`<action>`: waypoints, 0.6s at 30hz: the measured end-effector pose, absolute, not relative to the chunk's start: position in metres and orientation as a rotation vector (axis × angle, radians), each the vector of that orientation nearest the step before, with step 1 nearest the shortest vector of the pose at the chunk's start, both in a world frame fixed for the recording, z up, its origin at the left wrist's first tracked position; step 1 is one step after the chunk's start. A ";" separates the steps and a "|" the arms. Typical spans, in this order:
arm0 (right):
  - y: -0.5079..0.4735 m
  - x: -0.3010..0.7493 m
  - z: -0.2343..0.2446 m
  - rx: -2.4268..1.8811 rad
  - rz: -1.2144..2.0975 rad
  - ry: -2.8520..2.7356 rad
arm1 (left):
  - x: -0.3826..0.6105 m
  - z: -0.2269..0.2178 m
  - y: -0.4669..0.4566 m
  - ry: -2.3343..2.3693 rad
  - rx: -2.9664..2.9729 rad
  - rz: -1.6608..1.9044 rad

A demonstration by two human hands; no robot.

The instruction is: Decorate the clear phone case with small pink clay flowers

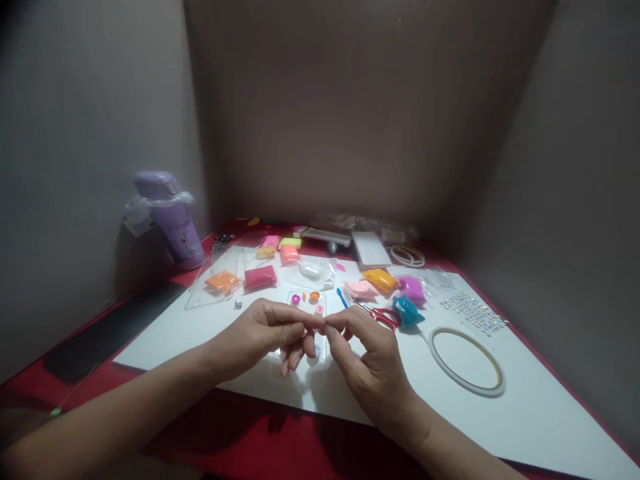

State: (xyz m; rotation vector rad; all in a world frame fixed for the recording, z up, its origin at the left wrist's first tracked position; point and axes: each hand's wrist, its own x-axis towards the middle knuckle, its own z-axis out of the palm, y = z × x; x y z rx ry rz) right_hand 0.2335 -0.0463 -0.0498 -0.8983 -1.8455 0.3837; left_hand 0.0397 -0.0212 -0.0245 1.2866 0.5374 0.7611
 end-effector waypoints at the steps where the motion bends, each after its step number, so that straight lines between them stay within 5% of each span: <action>1: -0.046 0.234 -0.050 -0.910 0.387 -1.836 | 0.040 -0.023 -0.022 0.546 1.293 0.762; 18: -0.039 0.240 -0.052 -1.037 0.410 -1.638 | 0.046 -0.017 -0.041 0.458 1.425 1.002</action>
